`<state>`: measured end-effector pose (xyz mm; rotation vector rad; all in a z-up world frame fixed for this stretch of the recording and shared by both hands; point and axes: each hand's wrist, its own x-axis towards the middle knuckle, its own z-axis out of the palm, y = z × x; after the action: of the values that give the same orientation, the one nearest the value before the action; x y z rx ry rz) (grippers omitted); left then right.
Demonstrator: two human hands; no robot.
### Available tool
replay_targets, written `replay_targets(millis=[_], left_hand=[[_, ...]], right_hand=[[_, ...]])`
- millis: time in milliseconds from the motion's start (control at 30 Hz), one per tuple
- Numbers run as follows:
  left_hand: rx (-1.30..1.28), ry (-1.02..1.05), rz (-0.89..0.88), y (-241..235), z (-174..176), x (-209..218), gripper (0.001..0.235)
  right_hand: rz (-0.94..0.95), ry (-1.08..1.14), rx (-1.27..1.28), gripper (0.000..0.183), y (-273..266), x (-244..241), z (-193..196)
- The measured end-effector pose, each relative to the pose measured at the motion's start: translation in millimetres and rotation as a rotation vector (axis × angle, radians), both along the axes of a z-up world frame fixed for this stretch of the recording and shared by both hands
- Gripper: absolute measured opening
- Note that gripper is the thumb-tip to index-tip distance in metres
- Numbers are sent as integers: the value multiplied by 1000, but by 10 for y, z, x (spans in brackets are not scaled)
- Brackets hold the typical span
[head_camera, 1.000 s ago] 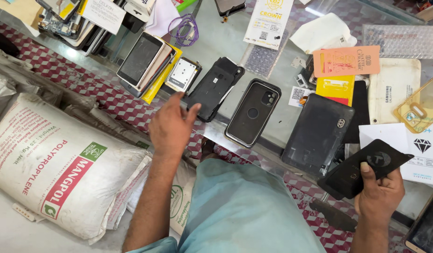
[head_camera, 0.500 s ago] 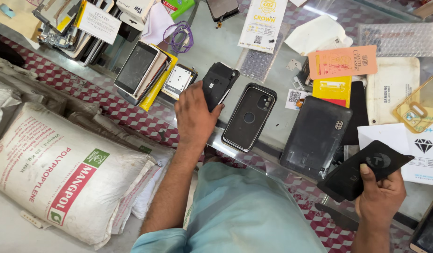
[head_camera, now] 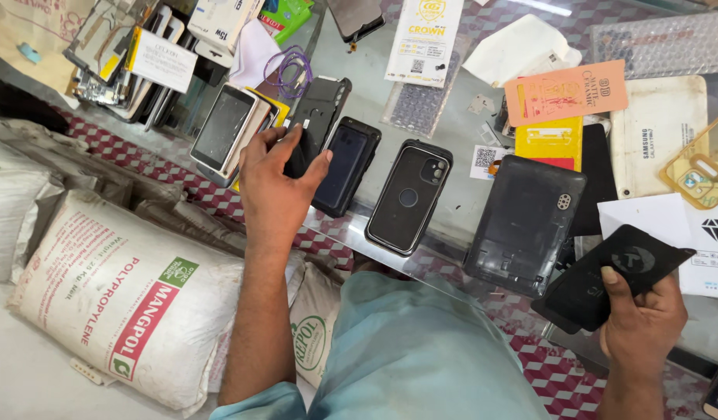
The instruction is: The person sorts through a pile of used mobile phones, phone cases, and accessories on a glass counter. They pick up various items, turn them over to inspect them, and place them into a cardboard box or set them aside.
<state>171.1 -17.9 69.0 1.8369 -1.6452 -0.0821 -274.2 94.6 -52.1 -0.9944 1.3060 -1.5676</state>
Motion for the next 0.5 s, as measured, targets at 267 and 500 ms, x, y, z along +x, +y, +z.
replay_targets(millis=[267,500], left_hand=[[132,41,-56,59,-157,-166,65],[247,84,-89,61,-337,-267,91]], right_hand=[[15,-43,-5,26,15,-21,-31],[23,-34,29,25,10,-60,-52]])
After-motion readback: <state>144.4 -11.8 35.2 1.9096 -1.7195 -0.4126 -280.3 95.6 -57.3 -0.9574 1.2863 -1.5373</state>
